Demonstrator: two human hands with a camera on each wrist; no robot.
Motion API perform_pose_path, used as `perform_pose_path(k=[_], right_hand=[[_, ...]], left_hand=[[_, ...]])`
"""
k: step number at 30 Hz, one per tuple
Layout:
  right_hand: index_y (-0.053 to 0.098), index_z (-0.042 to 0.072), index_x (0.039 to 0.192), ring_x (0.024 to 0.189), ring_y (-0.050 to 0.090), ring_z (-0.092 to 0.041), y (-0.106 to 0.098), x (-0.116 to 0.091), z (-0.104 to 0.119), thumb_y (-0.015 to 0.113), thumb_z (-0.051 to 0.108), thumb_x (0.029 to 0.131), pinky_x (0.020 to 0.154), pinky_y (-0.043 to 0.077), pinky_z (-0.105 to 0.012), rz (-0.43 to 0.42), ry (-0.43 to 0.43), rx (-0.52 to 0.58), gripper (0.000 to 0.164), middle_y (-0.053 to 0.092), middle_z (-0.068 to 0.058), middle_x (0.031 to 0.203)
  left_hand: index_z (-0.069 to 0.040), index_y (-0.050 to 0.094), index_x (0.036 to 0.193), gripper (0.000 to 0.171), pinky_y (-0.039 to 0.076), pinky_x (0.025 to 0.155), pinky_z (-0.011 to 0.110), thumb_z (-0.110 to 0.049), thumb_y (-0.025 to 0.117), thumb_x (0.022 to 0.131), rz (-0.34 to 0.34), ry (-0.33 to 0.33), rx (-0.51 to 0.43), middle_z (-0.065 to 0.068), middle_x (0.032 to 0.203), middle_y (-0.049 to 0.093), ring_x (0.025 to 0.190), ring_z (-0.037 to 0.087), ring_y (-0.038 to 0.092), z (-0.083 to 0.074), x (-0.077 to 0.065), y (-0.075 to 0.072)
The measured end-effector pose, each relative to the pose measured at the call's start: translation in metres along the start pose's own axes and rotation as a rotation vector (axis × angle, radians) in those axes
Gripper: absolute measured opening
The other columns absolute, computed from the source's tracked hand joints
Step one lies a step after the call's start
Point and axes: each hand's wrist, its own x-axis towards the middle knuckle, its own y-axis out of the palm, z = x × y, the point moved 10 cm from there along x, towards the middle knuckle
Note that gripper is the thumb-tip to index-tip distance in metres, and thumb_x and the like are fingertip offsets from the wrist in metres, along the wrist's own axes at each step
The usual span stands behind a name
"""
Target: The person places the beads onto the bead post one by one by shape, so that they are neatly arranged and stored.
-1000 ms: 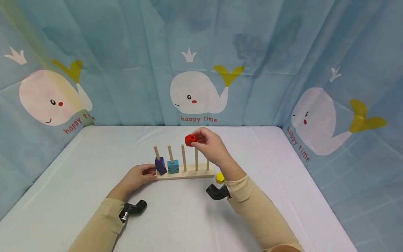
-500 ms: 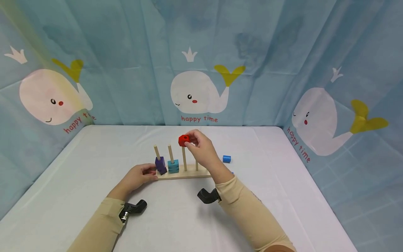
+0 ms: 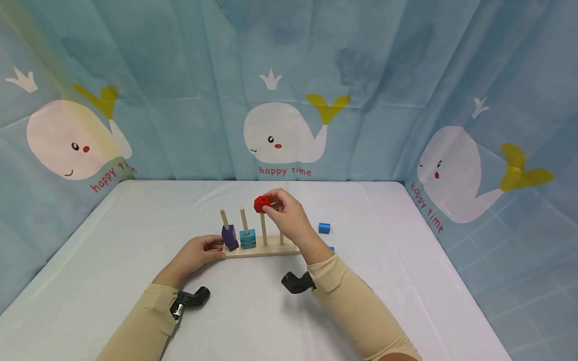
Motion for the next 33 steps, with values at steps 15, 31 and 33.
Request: perform_pose_path(k=[15, 31, 33], right_hand=[[0.041, 0.010, 0.127, 0.093, 0.060, -0.020, 0.013, -0.009, -0.039, 0.064, 0.008, 0.085, 0.086, 0.047, -0.032, -0.092, 0.142, 0.156, 0.049, 0.060, -0.008, 0.105], [0.059, 0.006, 0.101, 0.086, 0.055, -0.020, 0.027, -0.019, -0.083, 0.069, 0.010, 0.081, 0.080, 0.047, -0.032, -0.113, 0.224, 0.068, 0.023, 0.062, -0.008, 0.095], [0.059, 0.006, 0.100, 0.085, 0.055, -0.020, 0.028, -0.020, -0.087, 0.069, 0.012, 0.081, 0.079, 0.047, -0.032, -0.108, 0.231, 0.042, 0.022, 0.062, -0.007, 0.095]], left_hand=[[-0.011, 0.060, 0.121, 0.052, 0.046, 0.085, 0.037, -0.025, 0.076, 0.074, 0.005, 0.002, -0.004, 0.000, 0.099, 0.066, 0.091, 0.013, 0.060, 0.000, 0.000, 0.000], [-0.010, 0.061, 0.120, 0.051, 0.046, 0.083, 0.037, -0.025, 0.077, 0.073, -0.003, 0.014, -0.017, 0.000, 0.098, 0.066, 0.090, 0.013, 0.060, -0.001, -0.001, 0.000], [-0.010, 0.060, 0.120, 0.052, 0.046, 0.084, 0.037, -0.025, 0.076, 0.073, -0.002, 0.013, -0.015, 0.000, 0.098, 0.066, 0.090, 0.013, 0.060, -0.001, -0.001, 0.000]])
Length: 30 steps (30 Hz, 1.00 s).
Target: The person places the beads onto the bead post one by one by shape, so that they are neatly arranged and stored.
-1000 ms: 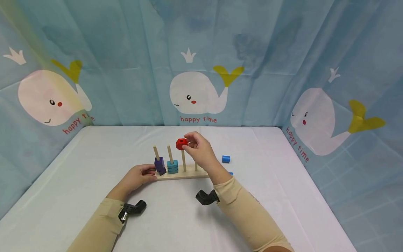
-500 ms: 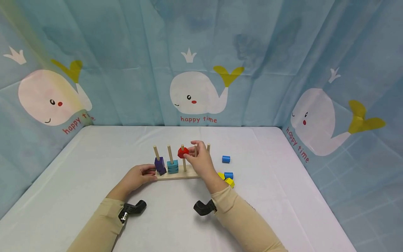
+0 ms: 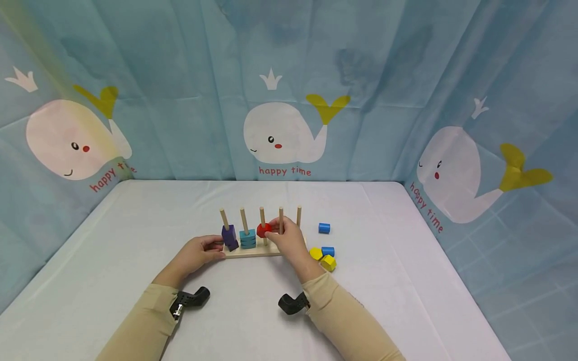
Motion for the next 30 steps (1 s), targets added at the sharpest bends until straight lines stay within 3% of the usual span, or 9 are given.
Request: perform_pose_path(k=[15, 30], right_hand=[[0.060, 0.008, 0.096, 0.083, 0.055, -0.019, 0.008, 0.000, -0.027, 0.071, 0.009, 0.079, 0.081, 0.047, -0.034, 0.020, 0.070, -0.051, 0.020, 0.062, -0.005, 0.091], [0.061, 0.009, 0.098, 0.083, 0.056, -0.019, 0.008, 0.002, -0.030, 0.071, 0.009, 0.078, 0.081, 0.048, -0.034, 0.016, 0.094, -0.127, 0.022, 0.062, -0.005, 0.091]], left_hand=[[-0.011, 0.060, 0.120, 0.051, 0.046, 0.084, 0.038, -0.026, 0.076, 0.073, 0.004, -0.009, 0.007, 0.000, 0.098, 0.066, 0.091, 0.013, 0.060, 0.000, 0.000, 0.001], [-0.010, 0.061, 0.119, 0.050, 0.046, 0.084, 0.037, -0.025, 0.076, 0.074, -0.001, 0.012, 0.022, 0.000, 0.097, 0.066, 0.090, 0.013, 0.060, -0.003, 0.000, -0.001]])
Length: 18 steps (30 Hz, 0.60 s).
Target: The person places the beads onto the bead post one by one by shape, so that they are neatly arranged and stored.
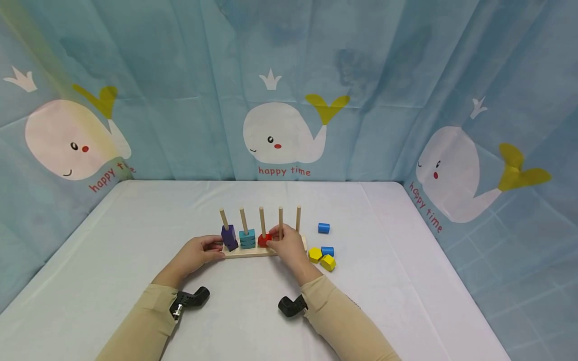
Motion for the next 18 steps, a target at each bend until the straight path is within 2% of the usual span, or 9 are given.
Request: perform_pose_path(k=[5, 9, 15, 18], right_hand=[[0.062, 0.009, 0.102, 0.086, 0.059, -0.018, -0.002, -0.003, 0.005, 0.069, 0.009, 0.081, 0.081, 0.048, -0.034, 0.016, -0.050, -0.001, 0.022, 0.063, -0.005, 0.096], [0.061, 0.007, 0.110, 0.094, 0.059, -0.022, -0.007, -0.007, 0.011, 0.067, 0.008, 0.082, 0.085, 0.048, -0.035, 0.029, -0.088, 0.024, 0.028, 0.064, -0.007, 0.105], [0.053, 0.005, 0.126, 0.114, 0.052, -0.028, -0.015, -0.016, 0.022, 0.065, 0.011, 0.085, 0.095, 0.040, -0.040, 0.054, -0.113, 0.021, 0.043, 0.059, -0.010, 0.120], [0.050, 0.006, 0.129, 0.119, 0.049, -0.027, -0.021, -0.019, 0.028, 0.065, 0.011, 0.085, 0.097, 0.038, -0.041, 0.070, -0.133, 0.018, 0.047, 0.056, -0.009, 0.126]], left_hand=[[-0.010, 0.061, 0.119, 0.050, 0.046, 0.084, 0.037, -0.025, 0.076, 0.074, 0.000, 0.005, -0.001, 0.000, 0.097, 0.066, 0.090, 0.012, 0.060, 0.000, -0.001, 0.000], [-0.010, 0.061, 0.119, 0.050, 0.046, 0.083, 0.037, -0.025, 0.076, 0.074, 0.003, 0.010, 0.001, -0.001, 0.096, 0.066, 0.089, 0.012, 0.059, -0.001, 0.000, 0.000], [-0.010, 0.061, 0.119, 0.050, 0.047, 0.082, 0.036, -0.025, 0.076, 0.074, -0.001, 0.005, -0.002, -0.001, 0.096, 0.066, 0.089, 0.012, 0.059, -0.001, -0.001, 0.000], [-0.010, 0.061, 0.119, 0.050, 0.047, 0.082, 0.036, -0.024, 0.076, 0.074, -0.001, 0.000, -0.010, -0.001, 0.096, 0.066, 0.088, 0.012, 0.059, 0.000, -0.001, 0.000]])
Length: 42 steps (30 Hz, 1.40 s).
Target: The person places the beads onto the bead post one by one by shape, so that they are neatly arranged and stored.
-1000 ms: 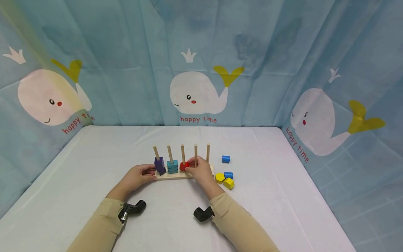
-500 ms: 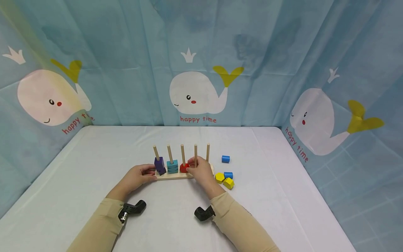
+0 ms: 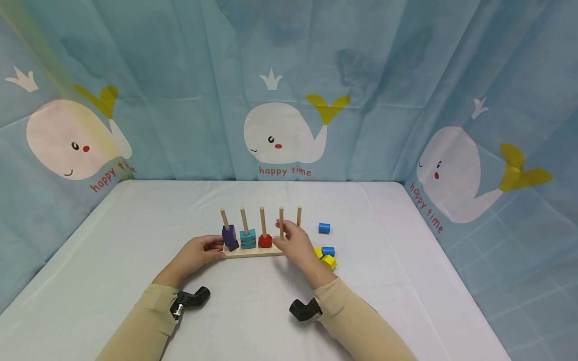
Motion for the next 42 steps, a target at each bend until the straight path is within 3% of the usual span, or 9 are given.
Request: perform_pose_path(k=[8, 13, 22, 30, 36, 42], right_hand=[[0.051, 0.006, 0.128, 0.116, 0.051, -0.025, -0.020, -0.010, 0.011, 0.065, 0.005, 0.083, 0.098, 0.037, -0.041, 0.034, -0.042, 0.023, 0.047, 0.056, -0.011, 0.124], [0.058, 0.006, 0.118, 0.106, 0.057, -0.023, -0.038, -0.016, 0.007, 0.064, 0.006, 0.085, 0.091, 0.044, -0.038, 0.045, -0.052, -0.016, 0.034, 0.060, -0.009, 0.117], [0.062, 0.004, 0.103, 0.092, 0.059, -0.020, -0.080, -0.024, -0.021, 0.062, 0.008, 0.086, 0.083, 0.049, -0.035, 0.000, 0.025, -0.104, 0.017, 0.063, -0.014, 0.106], [0.062, 0.004, 0.101, 0.083, 0.057, -0.019, -0.108, -0.037, -0.053, 0.064, 0.011, 0.085, 0.077, 0.049, -0.032, -0.041, 0.120, -0.196, 0.017, 0.064, -0.005, 0.092], [0.062, 0.005, 0.097, 0.078, 0.054, -0.018, -0.116, -0.046, -0.074, 0.069, 0.018, 0.082, 0.070, 0.046, -0.029, -0.040, 0.191, -0.219, 0.021, 0.062, -0.003, 0.085], [0.061, 0.007, 0.088, 0.074, 0.051, -0.018, -0.110, -0.053, -0.088, 0.076, 0.028, 0.074, 0.064, 0.042, -0.028, -0.006, 0.235, -0.247, 0.029, 0.059, -0.003, 0.080]], left_hand=[[-0.010, 0.061, 0.119, 0.050, 0.047, 0.082, 0.035, -0.025, 0.076, 0.073, 0.001, 0.003, -0.005, -0.001, 0.096, 0.066, 0.089, 0.012, 0.059, 0.001, 0.001, 0.000], [-0.010, 0.061, 0.119, 0.050, 0.046, 0.081, 0.035, -0.024, 0.076, 0.074, 0.001, 0.011, -0.004, -0.001, 0.095, 0.066, 0.088, 0.012, 0.059, 0.000, 0.001, 0.000], [-0.010, 0.061, 0.119, 0.050, 0.046, 0.079, 0.032, -0.025, 0.076, 0.074, 0.000, 0.006, -0.006, -0.001, 0.094, 0.065, 0.087, 0.011, 0.058, 0.002, 0.001, 0.001], [-0.010, 0.061, 0.120, 0.050, 0.046, 0.081, 0.035, -0.025, 0.076, 0.074, 0.001, 0.004, 0.006, -0.001, 0.096, 0.066, 0.089, 0.012, 0.058, 0.001, 0.001, 0.001], [-0.011, 0.061, 0.120, 0.050, 0.046, 0.082, 0.036, -0.025, 0.076, 0.074, 0.002, -0.003, 0.011, -0.001, 0.095, 0.066, 0.088, 0.012, 0.058, 0.002, 0.001, 0.001], [-0.011, 0.061, 0.119, 0.049, 0.046, 0.082, 0.036, -0.025, 0.076, 0.074, -0.001, -0.001, 0.025, -0.002, 0.094, 0.066, 0.087, 0.011, 0.058, 0.001, 0.001, 0.000]])
